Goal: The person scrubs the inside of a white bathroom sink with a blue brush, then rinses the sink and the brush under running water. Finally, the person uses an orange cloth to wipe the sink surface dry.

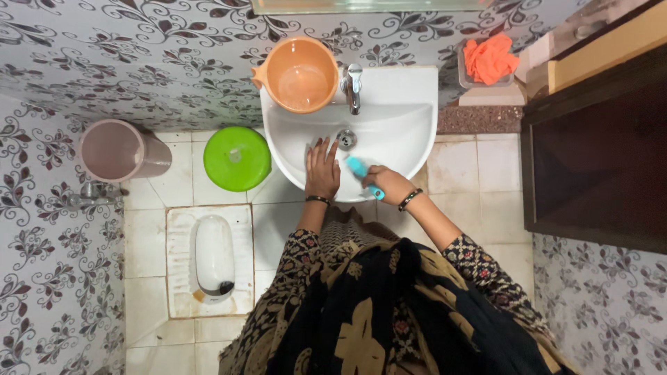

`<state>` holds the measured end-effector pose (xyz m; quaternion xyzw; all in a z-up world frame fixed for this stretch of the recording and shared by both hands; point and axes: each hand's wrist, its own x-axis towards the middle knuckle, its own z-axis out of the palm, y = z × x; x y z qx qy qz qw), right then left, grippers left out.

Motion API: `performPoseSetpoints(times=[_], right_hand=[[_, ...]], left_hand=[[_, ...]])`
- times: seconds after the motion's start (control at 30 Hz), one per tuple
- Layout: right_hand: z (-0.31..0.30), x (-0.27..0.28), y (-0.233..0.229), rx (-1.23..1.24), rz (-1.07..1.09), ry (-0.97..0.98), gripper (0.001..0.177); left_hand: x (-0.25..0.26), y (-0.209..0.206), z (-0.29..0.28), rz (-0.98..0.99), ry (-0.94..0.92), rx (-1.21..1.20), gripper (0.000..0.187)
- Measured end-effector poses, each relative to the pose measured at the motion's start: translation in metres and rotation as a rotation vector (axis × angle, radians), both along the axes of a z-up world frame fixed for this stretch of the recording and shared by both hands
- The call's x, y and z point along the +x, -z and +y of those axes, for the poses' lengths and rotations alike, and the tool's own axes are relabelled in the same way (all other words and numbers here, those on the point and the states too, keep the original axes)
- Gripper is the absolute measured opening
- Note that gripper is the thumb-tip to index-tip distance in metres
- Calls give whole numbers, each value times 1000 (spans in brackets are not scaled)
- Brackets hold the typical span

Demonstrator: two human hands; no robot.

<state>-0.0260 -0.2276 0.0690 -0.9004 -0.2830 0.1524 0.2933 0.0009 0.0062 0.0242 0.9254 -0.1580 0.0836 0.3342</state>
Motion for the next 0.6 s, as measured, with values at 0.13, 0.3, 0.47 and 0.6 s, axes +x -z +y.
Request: performPoseSetpoints(times=[0.13, 0.3, 0.47, 0.6], right_hand=[[-8, 9, -5, -175, -116, 234, 26], [5, 4, -4, -238, -39, 257, 17], [3, 6, -13, -305, -81, 276, 18], [7, 10, -16, -593, -202, 336, 20]], left_hand=[[-1, -3, 1, -1, 0, -1, 53], [-1, -3, 0, -3, 4, 4, 53], [1, -3, 0, -6, 0, 19, 52], [-2, -4, 1, 10, -9, 10, 52]])
